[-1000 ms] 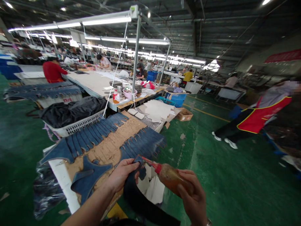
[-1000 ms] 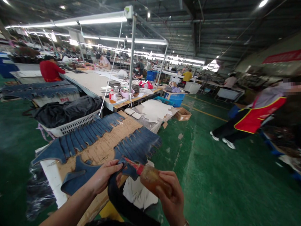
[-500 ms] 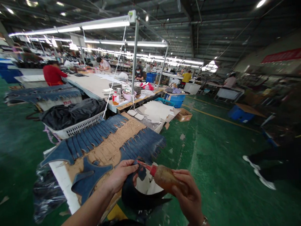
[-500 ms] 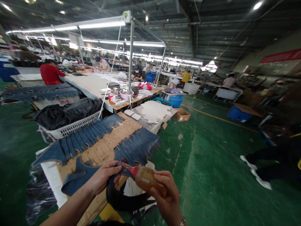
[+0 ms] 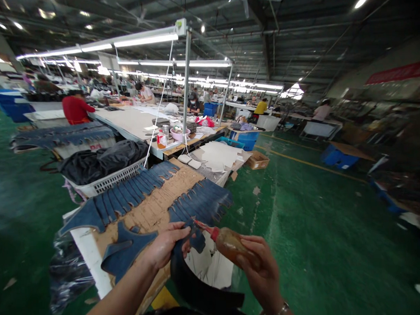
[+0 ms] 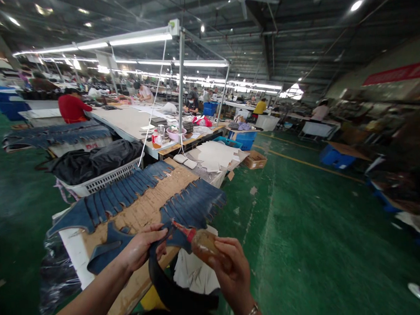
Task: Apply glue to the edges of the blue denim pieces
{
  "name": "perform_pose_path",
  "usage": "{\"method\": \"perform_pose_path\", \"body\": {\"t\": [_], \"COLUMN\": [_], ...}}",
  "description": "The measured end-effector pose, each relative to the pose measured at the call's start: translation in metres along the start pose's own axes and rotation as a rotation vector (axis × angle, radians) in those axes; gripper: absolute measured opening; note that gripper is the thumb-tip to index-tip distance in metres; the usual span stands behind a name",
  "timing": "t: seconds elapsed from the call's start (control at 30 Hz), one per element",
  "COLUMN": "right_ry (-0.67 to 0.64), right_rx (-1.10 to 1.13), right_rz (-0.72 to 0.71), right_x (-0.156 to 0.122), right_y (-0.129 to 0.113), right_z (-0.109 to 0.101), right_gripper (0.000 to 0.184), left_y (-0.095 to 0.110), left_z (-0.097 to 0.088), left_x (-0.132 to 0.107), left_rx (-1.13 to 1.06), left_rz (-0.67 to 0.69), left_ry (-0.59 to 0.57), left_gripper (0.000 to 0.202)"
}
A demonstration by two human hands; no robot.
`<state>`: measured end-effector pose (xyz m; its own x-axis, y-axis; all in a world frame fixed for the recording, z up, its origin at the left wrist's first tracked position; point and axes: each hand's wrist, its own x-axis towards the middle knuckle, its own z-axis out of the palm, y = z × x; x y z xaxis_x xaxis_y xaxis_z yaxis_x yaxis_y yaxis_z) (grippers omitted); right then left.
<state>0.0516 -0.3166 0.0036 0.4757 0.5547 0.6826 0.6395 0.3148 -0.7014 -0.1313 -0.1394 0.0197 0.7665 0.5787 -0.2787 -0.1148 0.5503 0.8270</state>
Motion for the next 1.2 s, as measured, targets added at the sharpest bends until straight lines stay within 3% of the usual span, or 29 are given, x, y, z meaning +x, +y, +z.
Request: {"method": "perform_pose_path", "body": {"t": [0.1,0.23,0.37,0.47,0.6,0.83,1.0,1.1,1.2], "right_ry": [0.039,-0.011,0.149,0.209,0.198,0.096,-0.045,-0.098,-0.044], "right_rx": [0.007,0.008,0.034,0.118,0.235,0.294,0.331,0.430,0.450], "right_rz": [0.010,-0.012,0.169,0.375,0.481,0.512,0.464,0.464,0.469], "right_x": [0.000,0.001,0.001,-0.001,-0.003,-0.008,-0.017,-0.021,-0.019], "right_y": [0.000,0.001,0.009,0.016,0.020,0.022,0.017,0.015,0.016], "right_z": [0.001,0.002,-0.002,-0.009,-0.013,-0.002,0.005,0.008,0.010], "right_gripper": [0.024,0.025,0.016,0.021,0.027,0.026,0.025,0.030,0.030], "left_y": [-0.001,0.000,0.005,0.011,0.017,0.009,0.000,-0.002,-0.002], "left_z": [0.000,0.000,0.002,0.003,-0.004,-0.016,-0.023,-0.025,-0.026], "left_x": [0.002,0.003,0.000,-0.004,-0.007,-0.003,0.002,0.002,0.001], "left_rx": [0.036,0.083,0.208,0.430,0.775,0.897,1.184,1.302,1.333], "left_rz": [-0.011,-0.005,0.052,0.241,0.574,0.828,1.138,1.198,1.230], "left_ry": [-0.016,-0.056,-0.111,-0.072,0.102,0.197,0.211,0.236,0.248], "left_gripper": [0.034,0.036,0.036,0.028,0.014,0.024,0.033,0.033,0.032]}}
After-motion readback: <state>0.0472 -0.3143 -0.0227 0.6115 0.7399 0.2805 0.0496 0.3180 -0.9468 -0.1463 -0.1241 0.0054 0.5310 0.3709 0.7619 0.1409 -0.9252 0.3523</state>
